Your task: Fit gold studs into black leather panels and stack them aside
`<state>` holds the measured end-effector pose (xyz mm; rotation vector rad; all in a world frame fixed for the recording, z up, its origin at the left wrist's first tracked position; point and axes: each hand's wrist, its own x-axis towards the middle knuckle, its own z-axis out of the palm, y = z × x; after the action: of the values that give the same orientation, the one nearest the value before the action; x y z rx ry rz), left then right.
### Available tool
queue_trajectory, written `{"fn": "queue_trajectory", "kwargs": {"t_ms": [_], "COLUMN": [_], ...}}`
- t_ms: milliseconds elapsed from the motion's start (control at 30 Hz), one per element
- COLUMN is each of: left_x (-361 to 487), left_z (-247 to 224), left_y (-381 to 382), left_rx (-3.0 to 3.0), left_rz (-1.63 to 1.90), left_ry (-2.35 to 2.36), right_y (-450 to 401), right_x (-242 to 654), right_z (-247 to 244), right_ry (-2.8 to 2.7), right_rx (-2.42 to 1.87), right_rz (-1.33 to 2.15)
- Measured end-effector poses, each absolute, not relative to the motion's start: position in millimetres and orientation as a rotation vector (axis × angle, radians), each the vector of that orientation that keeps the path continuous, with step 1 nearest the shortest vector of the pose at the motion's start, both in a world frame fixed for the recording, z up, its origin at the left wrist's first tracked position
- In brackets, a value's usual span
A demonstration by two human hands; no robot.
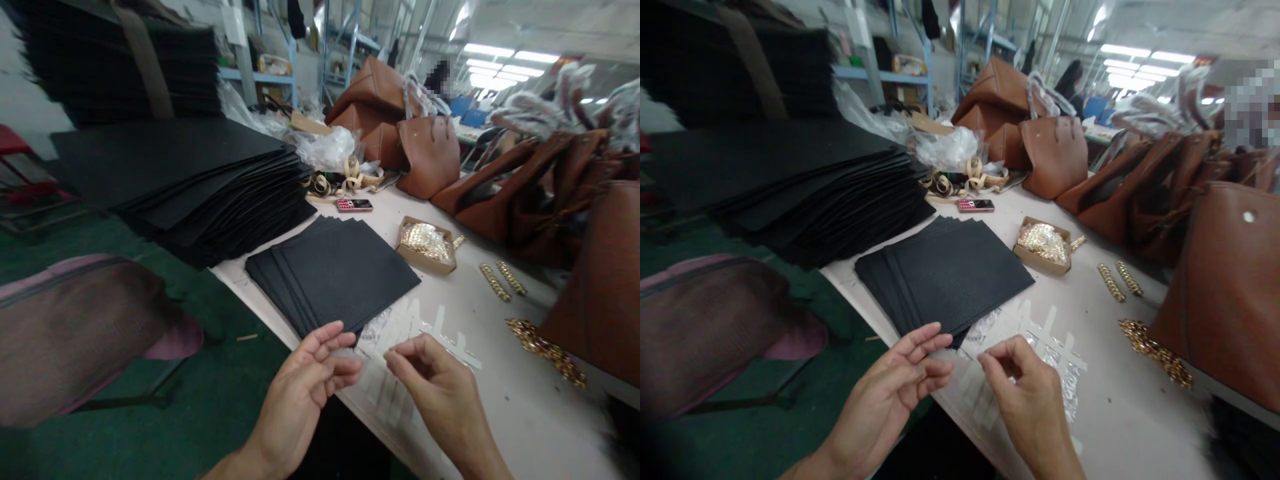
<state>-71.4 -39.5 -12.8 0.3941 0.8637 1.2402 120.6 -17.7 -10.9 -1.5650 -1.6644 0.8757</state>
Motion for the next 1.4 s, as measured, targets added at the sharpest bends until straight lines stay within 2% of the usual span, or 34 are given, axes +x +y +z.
{"fn": "queue_trajectory", "kwargs": {"t_ms": [100,267,367,467,633,867,1000,1167,1400], "left_x": [-96,-110,-111,-112,-114,-100,-89,-84,-74], "left_z": [-11,-12,-13,-13,-26,-51,-48,-39,-38], "left_y": [-35,-32,-34,-38,-51,-68,-76,-86,-74], "left_rx": [0.401,0.413,0.414,0.426,0.452,0.539,0.491,0.551,0.456], "left_rz": [1.293,1.294,1.263,1.251,1.200,1.032,1.064,0.931,0.760], "left_ry": [1.068,1.201,1.217,1.223,1.296,1.306,1.199,0.987,1.162], "right_y": [29,97,111,100,47,-19,-20,-10,-15], "right_x": [113,82,74,80,114,150,140,126,118], "right_z": [-7,-14,-21,-26,-34,-28,-22,-21,-23], "right_ry": [-1.770,-2.164,-2.390,-2.496,-2.521,-2.326,-2.018,-1.781,-1.582], "right_rx": [-1.492,-1.410,-1.392,-1.332,-1.276,-1.215,-1.450,-1.595,-1.602], "right_rz": [0.725,0.266,-0.012,-0.060,0.201,0.762,0.977,1.316,1.633]}}
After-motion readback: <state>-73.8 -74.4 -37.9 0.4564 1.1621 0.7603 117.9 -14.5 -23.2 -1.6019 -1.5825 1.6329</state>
